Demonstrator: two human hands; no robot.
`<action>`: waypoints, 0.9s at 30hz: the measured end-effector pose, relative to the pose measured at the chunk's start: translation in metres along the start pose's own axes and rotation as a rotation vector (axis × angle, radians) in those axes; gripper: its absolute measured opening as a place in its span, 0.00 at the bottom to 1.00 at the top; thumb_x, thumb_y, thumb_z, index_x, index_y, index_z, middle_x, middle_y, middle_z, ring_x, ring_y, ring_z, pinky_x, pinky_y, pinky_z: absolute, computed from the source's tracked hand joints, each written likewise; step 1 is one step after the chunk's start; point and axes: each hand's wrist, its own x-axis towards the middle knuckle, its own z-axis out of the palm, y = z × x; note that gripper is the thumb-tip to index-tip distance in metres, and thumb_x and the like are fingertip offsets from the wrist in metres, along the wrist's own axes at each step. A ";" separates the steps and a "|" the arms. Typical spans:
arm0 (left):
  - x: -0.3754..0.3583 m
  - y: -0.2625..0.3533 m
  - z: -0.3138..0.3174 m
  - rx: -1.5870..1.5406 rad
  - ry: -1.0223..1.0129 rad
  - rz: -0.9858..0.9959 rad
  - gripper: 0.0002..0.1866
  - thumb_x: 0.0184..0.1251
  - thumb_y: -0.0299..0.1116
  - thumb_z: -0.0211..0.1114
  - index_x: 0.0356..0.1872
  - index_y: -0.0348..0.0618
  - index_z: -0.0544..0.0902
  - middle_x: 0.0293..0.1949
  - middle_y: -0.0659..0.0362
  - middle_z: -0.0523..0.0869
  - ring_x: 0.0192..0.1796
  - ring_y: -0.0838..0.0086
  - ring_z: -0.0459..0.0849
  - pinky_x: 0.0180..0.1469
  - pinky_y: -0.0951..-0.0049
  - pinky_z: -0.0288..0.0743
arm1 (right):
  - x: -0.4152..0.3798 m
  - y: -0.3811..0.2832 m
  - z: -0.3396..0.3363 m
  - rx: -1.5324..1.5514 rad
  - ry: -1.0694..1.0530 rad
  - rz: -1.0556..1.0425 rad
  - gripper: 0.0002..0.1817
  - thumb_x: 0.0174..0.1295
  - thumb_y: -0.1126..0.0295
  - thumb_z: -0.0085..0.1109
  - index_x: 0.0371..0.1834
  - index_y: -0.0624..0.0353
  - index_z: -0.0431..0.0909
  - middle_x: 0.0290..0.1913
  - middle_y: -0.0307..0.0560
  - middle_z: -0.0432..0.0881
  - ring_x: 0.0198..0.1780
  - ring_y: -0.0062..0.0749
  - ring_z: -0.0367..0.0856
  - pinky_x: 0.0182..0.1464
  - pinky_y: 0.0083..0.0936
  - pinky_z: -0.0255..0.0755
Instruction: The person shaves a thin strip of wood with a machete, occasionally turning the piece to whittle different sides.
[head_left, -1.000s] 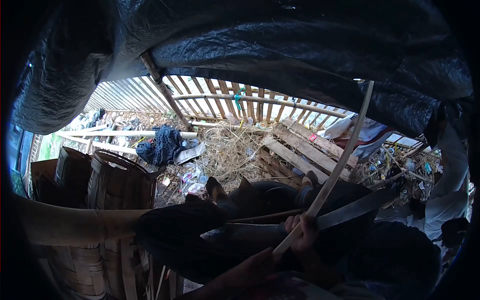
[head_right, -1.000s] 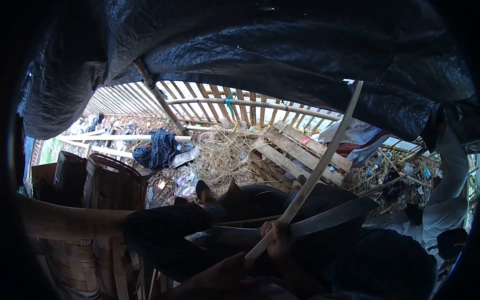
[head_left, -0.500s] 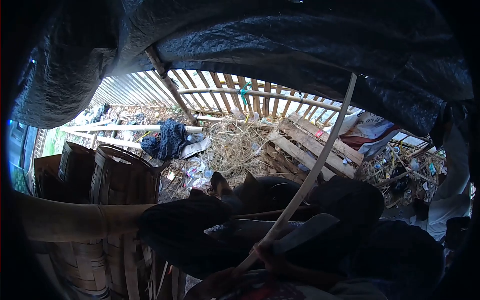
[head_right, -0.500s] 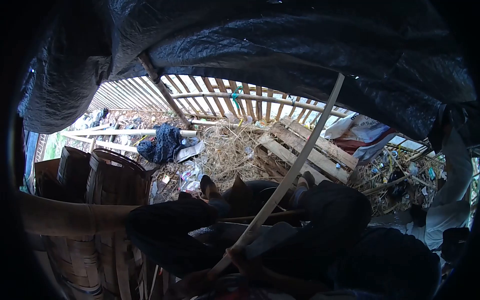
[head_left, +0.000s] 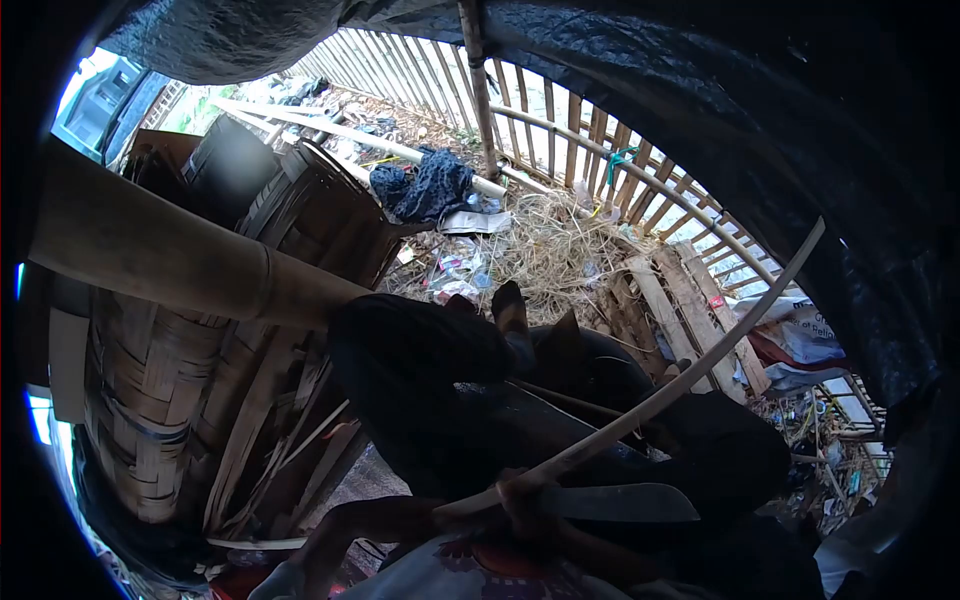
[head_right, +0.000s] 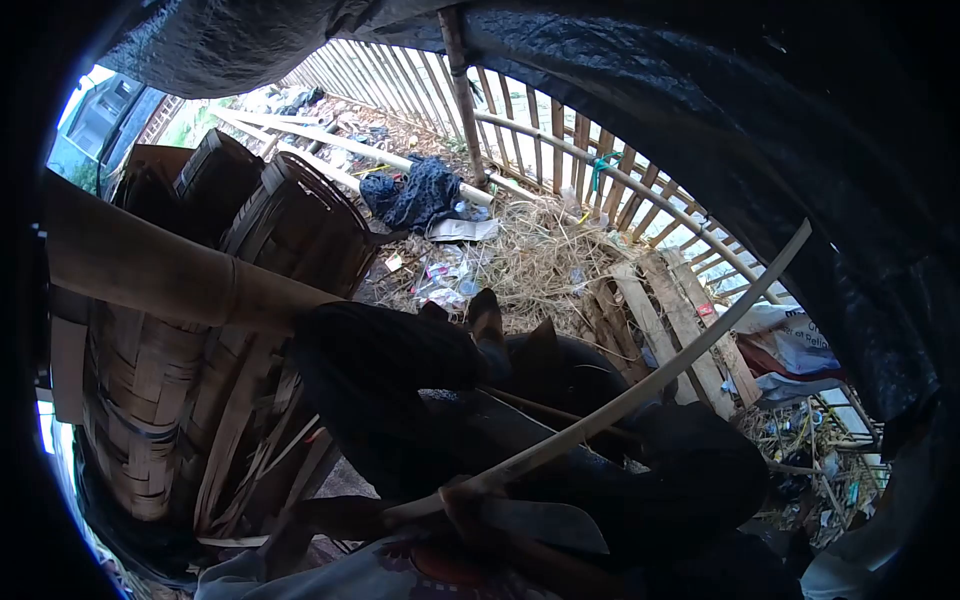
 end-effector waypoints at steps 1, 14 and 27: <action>-0.005 0.010 0.001 0.050 0.014 -0.016 0.26 0.75 0.46 0.44 0.68 0.44 0.61 0.54 0.55 0.77 0.53 0.74 0.76 0.56 0.70 0.69 | -0.001 -0.004 0.000 0.012 -0.013 0.015 0.15 0.60 0.57 0.58 0.28 0.59 0.72 0.25 0.38 0.70 0.25 0.21 0.70 0.25 0.23 0.62; 0.019 0.037 0.032 0.072 0.193 0.296 0.17 0.74 0.42 0.47 0.52 0.42 0.72 0.27 0.54 0.80 0.28 0.72 0.79 0.33 0.68 0.71 | 0.034 -0.051 -0.029 0.240 0.179 -0.586 0.15 0.63 0.59 0.48 0.27 0.60 0.63 0.16 0.38 0.63 0.14 0.20 0.59 0.18 0.20 0.56; 0.056 0.088 -0.034 0.176 0.435 0.314 0.16 0.73 0.42 0.53 0.47 0.37 0.76 0.21 0.69 0.70 0.26 0.90 0.65 0.27 0.83 0.61 | 0.088 -0.131 -0.081 -0.208 0.334 -0.320 0.09 0.62 0.67 0.58 0.28 0.61 0.76 0.21 0.35 0.71 0.25 0.14 0.66 0.28 0.19 0.62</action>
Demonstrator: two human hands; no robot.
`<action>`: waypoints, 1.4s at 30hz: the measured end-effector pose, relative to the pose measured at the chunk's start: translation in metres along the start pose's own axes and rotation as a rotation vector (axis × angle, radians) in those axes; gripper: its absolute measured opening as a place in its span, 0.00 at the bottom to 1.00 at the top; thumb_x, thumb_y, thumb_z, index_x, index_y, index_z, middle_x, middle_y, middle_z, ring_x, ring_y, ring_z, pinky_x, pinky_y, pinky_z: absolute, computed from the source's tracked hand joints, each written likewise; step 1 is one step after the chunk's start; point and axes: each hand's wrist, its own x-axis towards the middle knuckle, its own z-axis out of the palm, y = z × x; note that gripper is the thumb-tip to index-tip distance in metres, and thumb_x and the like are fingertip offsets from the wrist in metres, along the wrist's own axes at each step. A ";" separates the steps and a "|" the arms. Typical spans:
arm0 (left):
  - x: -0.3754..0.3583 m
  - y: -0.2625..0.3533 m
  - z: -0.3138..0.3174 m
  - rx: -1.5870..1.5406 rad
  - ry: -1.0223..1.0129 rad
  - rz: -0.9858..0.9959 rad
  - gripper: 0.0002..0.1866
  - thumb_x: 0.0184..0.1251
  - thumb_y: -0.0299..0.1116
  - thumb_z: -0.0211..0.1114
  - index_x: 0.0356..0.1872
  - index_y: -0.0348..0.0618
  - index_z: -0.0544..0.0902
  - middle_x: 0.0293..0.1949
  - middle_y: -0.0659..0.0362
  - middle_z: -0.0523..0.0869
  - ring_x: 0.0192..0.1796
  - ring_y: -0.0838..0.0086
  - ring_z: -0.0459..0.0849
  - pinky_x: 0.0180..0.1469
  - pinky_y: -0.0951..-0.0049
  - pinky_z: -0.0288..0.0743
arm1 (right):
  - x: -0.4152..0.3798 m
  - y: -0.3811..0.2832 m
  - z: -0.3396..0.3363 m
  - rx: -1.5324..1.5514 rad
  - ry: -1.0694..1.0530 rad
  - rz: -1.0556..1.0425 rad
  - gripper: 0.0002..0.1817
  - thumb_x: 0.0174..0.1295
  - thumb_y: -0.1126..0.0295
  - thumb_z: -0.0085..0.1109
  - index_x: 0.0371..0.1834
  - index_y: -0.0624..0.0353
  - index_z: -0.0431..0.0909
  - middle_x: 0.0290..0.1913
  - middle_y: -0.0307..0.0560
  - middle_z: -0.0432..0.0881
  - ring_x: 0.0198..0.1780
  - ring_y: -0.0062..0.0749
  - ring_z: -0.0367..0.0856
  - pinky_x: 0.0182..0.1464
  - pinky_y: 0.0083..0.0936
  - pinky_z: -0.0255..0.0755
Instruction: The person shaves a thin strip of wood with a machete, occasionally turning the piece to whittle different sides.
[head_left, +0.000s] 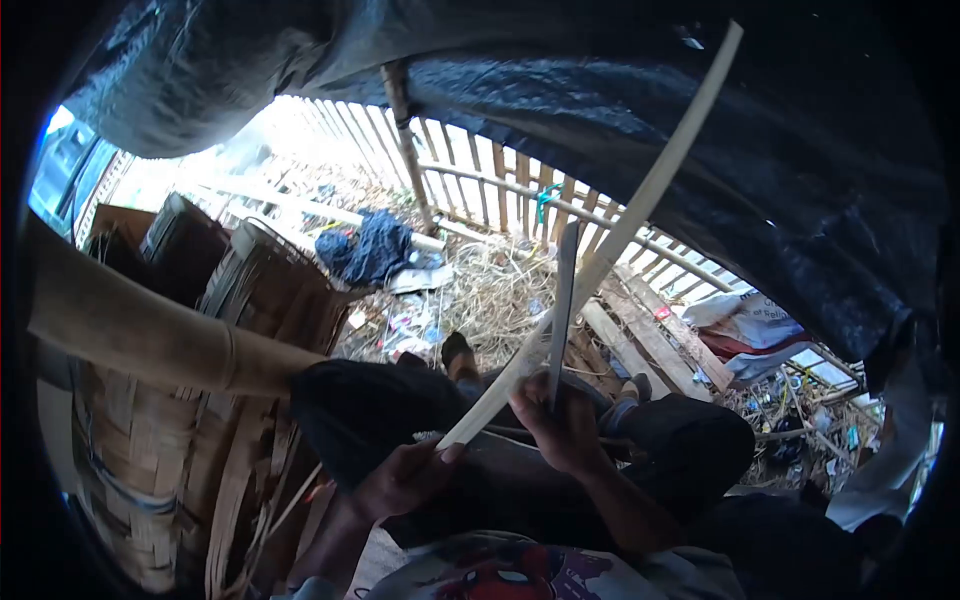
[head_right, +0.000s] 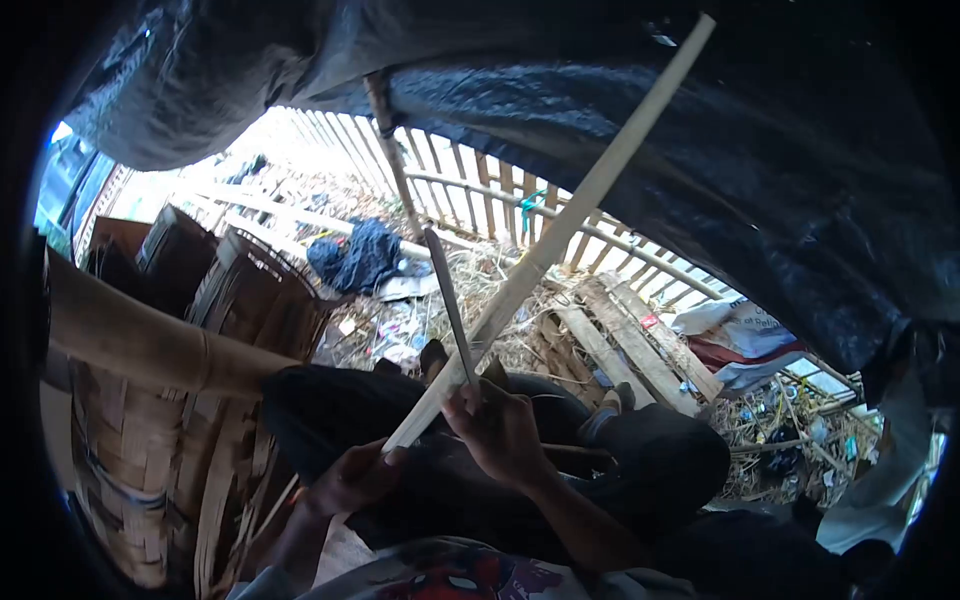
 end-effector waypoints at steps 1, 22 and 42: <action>0.008 0.005 -0.002 -0.130 0.001 0.059 0.15 0.73 0.42 0.53 0.45 0.39 0.76 0.22 0.71 0.69 0.25 0.91 0.65 0.26 0.84 0.59 | 0.003 0.020 -0.011 0.018 0.022 -0.062 0.10 0.61 0.63 0.59 0.31 0.59 0.78 0.17 0.34 0.74 0.23 0.12 0.69 0.27 0.19 0.64; 0.015 -0.060 -0.001 -0.513 -0.104 0.027 0.15 0.74 0.36 0.49 0.55 0.43 0.73 0.34 0.70 0.75 0.31 0.90 0.72 0.29 0.87 0.63 | 0.019 0.009 -0.094 -0.485 0.094 0.151 0.12 0.56 0.58 0.62 0.32 0.55 0.80 0.14 0.36 0.68 0.18 0.19 0.65 0.25 0.24 0.58; 0.125 -0.004 0.007 -0.125 -0.122 0.115 0.12 0.74 0.29 0.48 0.55 0.39 0.69 0.45 0.62 0.74 0.47 0.84 0.74 0.48 0.83 0.69 | 0.040 -0.007 -0.086 -1.096 -0.134 -0.008 0.20 0.51 0.56 0.65 0.40 0.55 0.71 0.25 0.43 0.81 0.27 0.43 0.83 0.28 0.37 0.76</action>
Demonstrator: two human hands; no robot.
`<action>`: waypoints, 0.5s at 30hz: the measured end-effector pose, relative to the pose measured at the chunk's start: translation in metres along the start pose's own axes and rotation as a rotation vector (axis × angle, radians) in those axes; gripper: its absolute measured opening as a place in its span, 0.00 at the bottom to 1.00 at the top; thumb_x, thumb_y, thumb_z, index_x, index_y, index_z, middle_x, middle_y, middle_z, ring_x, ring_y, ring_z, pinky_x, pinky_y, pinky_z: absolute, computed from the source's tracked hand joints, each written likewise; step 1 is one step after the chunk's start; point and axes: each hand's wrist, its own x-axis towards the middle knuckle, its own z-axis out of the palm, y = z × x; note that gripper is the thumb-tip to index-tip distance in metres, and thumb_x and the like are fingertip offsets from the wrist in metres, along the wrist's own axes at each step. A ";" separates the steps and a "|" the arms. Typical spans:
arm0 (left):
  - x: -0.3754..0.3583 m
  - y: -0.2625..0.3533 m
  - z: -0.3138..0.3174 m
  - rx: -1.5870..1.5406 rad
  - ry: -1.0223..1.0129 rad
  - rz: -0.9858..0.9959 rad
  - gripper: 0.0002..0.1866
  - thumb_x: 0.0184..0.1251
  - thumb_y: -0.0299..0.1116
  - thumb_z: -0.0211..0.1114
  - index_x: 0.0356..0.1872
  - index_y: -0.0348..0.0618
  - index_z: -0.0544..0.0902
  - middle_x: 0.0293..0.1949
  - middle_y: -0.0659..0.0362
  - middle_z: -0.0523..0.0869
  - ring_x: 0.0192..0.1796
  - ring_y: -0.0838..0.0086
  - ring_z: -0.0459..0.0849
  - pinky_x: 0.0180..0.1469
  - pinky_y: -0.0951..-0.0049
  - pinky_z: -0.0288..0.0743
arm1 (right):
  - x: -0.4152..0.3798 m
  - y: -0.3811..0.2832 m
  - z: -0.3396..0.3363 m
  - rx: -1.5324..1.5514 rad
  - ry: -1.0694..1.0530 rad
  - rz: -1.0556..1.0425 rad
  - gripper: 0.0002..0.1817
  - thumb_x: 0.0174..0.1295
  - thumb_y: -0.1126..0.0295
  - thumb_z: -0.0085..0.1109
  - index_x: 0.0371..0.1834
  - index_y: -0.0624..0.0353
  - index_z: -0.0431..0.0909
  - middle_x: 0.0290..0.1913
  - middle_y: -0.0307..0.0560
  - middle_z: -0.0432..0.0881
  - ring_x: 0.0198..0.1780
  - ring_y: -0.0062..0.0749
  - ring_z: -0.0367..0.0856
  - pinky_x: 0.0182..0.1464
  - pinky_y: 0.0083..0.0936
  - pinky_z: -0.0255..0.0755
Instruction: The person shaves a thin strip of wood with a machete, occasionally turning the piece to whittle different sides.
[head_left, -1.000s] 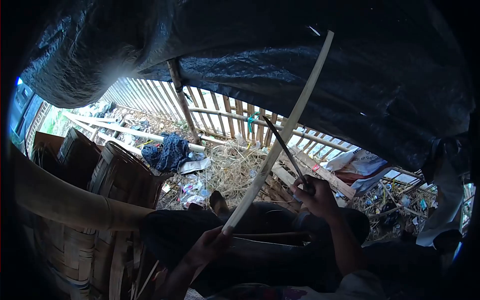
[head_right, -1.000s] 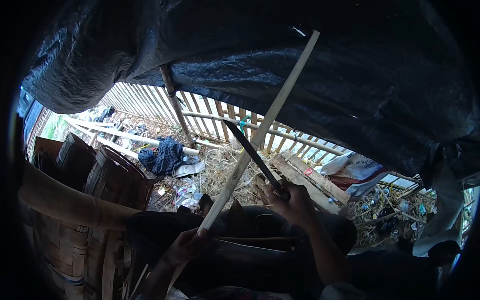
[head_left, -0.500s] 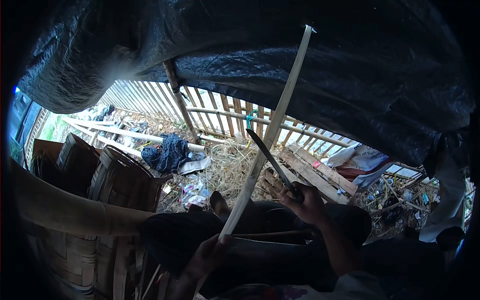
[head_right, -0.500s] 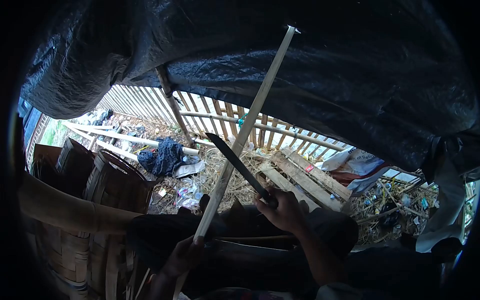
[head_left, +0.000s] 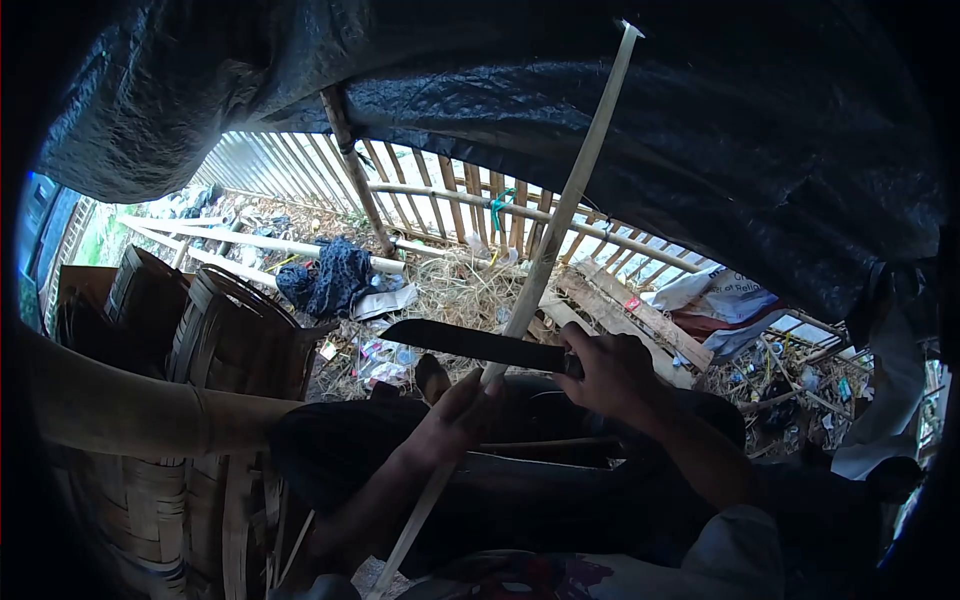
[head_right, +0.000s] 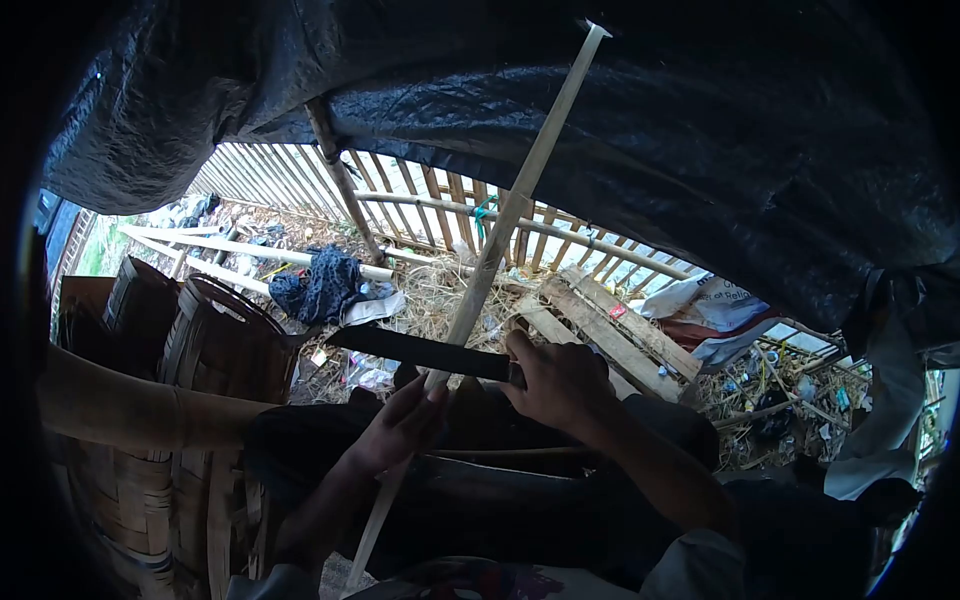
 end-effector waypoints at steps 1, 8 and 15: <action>-0.002 -0.002 0.002 -0.001 0.001 -0.005 0.12 0.74 0.29 0.48 0.55 0.39 0.69 0.45 0.62 0.74 0.47 0.84 0.74 0.48 0.83 0.69 | 0.004 -0.004 -0.002 0.003 -0.004 0.001 0.20 0.51 0.56 0.65 0.40 0.55 0.71 0.25 0.43 0.81 0.27 0.43 0.83 0.28 0.37 0.76; 0.004 0.001 0.008 -0.361 -0.098 0.087 0.11 0.74 0.34 0.50 0.50 0.42 0.70 0.36 0.66 0.73 0.37 0.87 0.71 0.39 0.82 0.67 | 0.028 0.010 -0.003 -0.114 -0.084 0.071 0.19 0.47 0.55 0.64 0.37 0.55 0.75 0.23 0.52 0.81 0.28 0.48 0.83 0.32 0.43 0.76; 0.001 0.024 0.014 -0.193 -0.066 0.013 0.11 0.74 0.36 0.49 0.51 0.43 0.68 0.30 0.69 0.70 0.31 0.89 0.67 0.33 0.84 0.64 | 0.037 0.056 -0.021 -0.007 0.122 0.210 0.13 0.50 0.60 0.62 0.30 0.58 0.76 0.25 0.46 0.81 0.31 0.43 0.83 0.37 0.37 0.75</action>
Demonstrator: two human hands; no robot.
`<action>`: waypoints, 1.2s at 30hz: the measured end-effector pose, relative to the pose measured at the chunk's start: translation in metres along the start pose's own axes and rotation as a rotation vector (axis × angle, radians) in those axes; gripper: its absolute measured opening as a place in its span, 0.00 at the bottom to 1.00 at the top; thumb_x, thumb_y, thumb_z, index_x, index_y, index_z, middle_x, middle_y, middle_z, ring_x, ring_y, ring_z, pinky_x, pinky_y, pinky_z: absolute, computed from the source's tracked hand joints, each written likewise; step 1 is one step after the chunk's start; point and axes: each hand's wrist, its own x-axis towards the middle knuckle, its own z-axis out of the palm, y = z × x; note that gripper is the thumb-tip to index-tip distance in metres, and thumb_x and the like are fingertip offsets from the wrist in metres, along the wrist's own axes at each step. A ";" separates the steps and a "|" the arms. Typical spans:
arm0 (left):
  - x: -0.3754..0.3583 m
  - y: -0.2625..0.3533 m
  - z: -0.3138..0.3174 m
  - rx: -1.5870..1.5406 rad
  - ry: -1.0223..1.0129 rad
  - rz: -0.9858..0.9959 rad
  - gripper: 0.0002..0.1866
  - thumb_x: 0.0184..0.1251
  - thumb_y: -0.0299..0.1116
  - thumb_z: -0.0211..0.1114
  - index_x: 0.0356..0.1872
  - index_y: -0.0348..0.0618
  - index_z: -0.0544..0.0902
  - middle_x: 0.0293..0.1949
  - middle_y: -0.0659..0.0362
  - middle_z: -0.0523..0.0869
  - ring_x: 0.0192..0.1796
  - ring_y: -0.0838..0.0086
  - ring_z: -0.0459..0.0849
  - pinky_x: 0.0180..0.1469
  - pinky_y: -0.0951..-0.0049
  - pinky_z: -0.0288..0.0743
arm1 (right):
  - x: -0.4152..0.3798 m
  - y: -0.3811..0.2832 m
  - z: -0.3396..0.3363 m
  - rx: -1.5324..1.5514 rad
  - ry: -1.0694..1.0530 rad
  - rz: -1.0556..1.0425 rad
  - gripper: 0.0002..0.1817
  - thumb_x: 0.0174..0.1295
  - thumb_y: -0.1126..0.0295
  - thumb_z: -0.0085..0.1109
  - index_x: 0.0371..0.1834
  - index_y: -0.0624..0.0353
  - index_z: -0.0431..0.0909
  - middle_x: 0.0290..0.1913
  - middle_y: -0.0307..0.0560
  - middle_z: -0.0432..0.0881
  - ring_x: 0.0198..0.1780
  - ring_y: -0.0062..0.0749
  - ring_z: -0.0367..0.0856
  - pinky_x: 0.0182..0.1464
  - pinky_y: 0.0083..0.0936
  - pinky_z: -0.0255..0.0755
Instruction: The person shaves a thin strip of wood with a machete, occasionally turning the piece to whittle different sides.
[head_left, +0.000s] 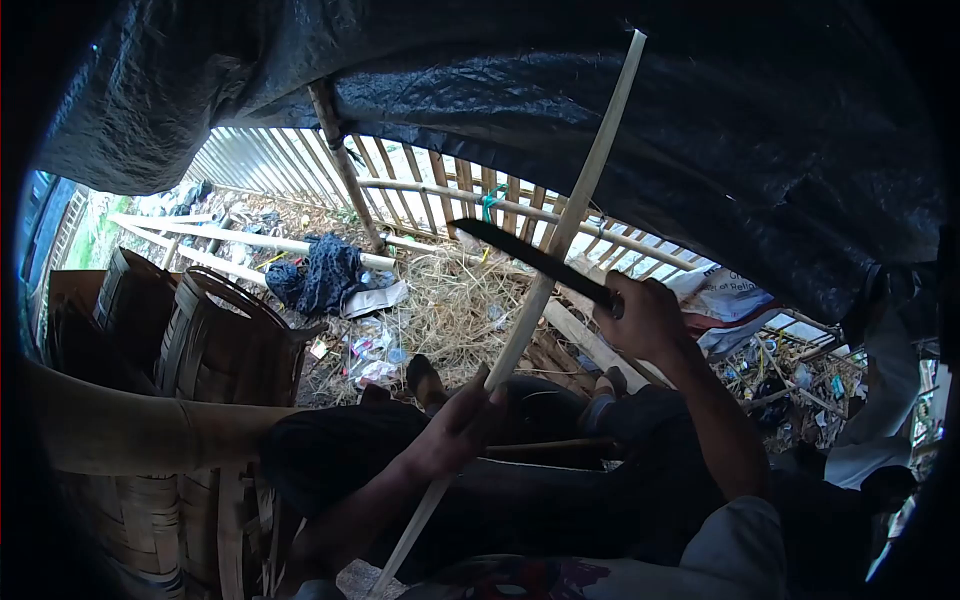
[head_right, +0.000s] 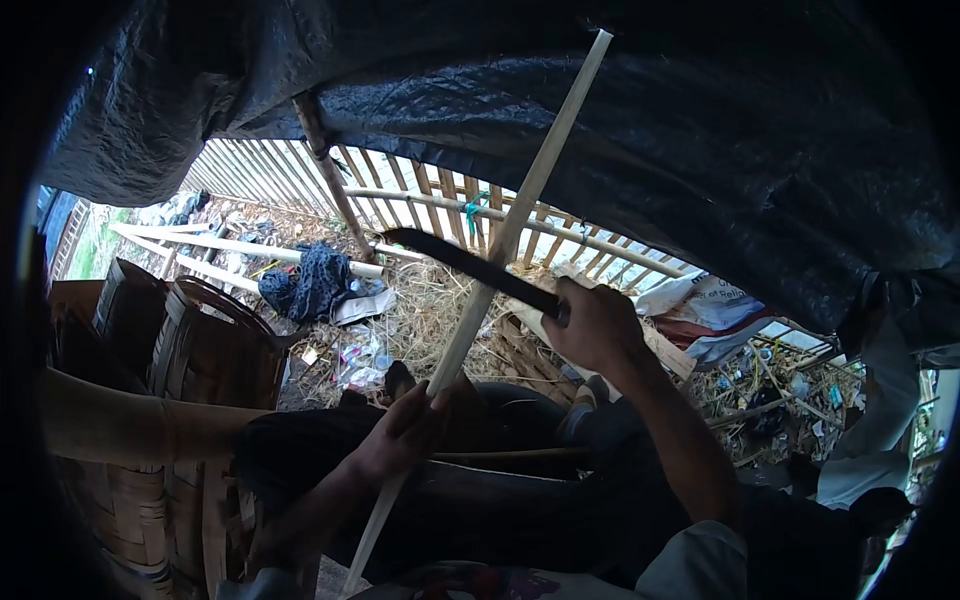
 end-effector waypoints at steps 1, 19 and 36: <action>0.001 -0.003 0.001 -0.010 0.003 -0.003 0.11 0.74 0.36 0.49 0.51 0.43 0.68 0.30 0.69 0.70 0.31 0.89 0.67 0.33 0.84 0.64 | -0.007 -0.012 0.005 -0.001 -0.041 -0.082 0.12 0.47 0.63 0.64 0.30 0.58 0.76 0.23 0.49 0.80 0.28 0.45 0.82 0.34 0.37 0.74; 0.014 0.019 0.006 0.222 0.040 0.206 0.11 0.77 0.35 0.40 0.44 0.41 0.70 0.26 0.70 0.62 0.27 0.86 0.60 0.29 0.84 0.56 | 0.046 0.020 0.000 -0.163 0.015 -0.026 0.12 0.47 0.58 0.59 0.29 0.54 0.80 0.24 0.51 0.81 0.32 0.49 0.82 0.38 0.42 0.75; 0.012 -0.009 -0.017 0.550 0.113 0.409 0.30 0.58 0.21 0.60 0.63 0.28 0.62 0.53 0.55 0.74 0.59 0.70 0.72 0.68 0.69 0.58 | 0.059 0.025 0.000 -0.197 0.122 -0.091 0.11 0.43 0.61 0.59 0.28 0.52 0.81 0.25 0.51 0.81 0.32 0.48 0.82 0.37 0.41 0.75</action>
